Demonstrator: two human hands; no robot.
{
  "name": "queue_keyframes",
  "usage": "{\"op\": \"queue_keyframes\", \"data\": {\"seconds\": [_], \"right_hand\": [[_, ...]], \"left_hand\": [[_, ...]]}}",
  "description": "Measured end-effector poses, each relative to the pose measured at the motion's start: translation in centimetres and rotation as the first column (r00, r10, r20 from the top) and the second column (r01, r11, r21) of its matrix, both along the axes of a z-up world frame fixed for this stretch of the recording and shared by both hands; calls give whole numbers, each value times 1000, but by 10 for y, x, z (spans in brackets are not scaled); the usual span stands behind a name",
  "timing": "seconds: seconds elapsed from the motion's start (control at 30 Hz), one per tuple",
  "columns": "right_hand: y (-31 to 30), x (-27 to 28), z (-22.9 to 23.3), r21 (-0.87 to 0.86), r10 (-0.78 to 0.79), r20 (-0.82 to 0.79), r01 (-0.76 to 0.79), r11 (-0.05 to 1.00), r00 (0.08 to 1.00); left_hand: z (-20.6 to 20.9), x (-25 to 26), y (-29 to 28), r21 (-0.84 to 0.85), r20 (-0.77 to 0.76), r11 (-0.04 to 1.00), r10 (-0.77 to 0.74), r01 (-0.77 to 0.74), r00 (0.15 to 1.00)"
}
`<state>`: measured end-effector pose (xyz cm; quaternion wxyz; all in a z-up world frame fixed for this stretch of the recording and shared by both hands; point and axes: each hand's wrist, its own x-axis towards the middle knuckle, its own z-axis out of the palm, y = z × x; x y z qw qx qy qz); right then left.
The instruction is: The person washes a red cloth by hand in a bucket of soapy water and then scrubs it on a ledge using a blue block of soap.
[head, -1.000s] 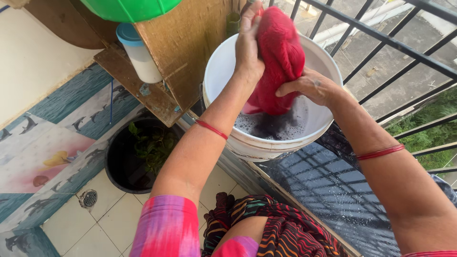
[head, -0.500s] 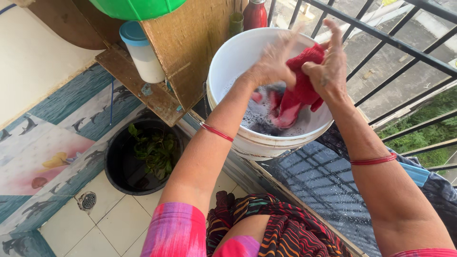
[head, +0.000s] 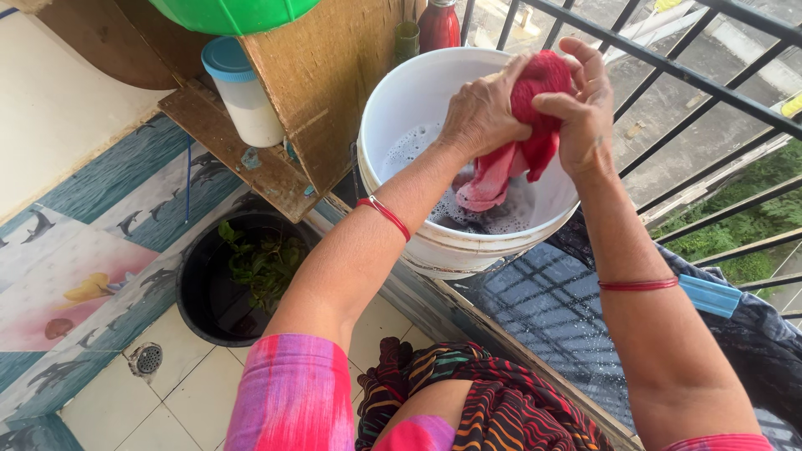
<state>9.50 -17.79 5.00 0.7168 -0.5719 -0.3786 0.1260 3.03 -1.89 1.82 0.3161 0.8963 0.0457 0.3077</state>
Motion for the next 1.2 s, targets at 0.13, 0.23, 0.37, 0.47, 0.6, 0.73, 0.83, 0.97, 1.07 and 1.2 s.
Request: {"op": "queue_keyframes", "data": {"seconds": [0.13,0.23,0.37,0.47,0.6,0.73,0.83,0.97,1.07,1.2], "right_hand": [[-1,-1,2,-4,42,40,-41,999,998],[8,3,-4,-372,51,-96,-83,925,994],[15,8,-37,-684,168,334,116,720,928],[20,5,-35,-759,161,285,120,640,945],[30,-21,-4,-881,33,-14,-28,473,999],[24,-21,3,-859,129,-67,-123,497,989],[25,-1,-14,-842,328,43,-142,520,944],[20,17,-27,-858,51,39,7,514,998],[15,22,-27,-842,-181,18,113,528,983],[13,31,-26,-530,-330,-158,202,823,930]], "left_hand": [[13,-5,11,-265,-131,952,123,-155,984],[20,-13,25,-482,-34,849,228,-216,973],[16,-13,37,-736,190,669,347,-101,918],[12,-9,45,-873,378,397,180,285,908],[7,-9,46,-781,603,203,1,590,798],[15,-15,45,-754,653,-4,-103,656,750],[25,-27,44,-734,673,16,-117,679,730],[34,-40,47,-721,554,408,-144,560,820],[34,-36,49,-732,508,490,-70,473,859],[26,-29,62,-790,425,533,116,305,898]]}}
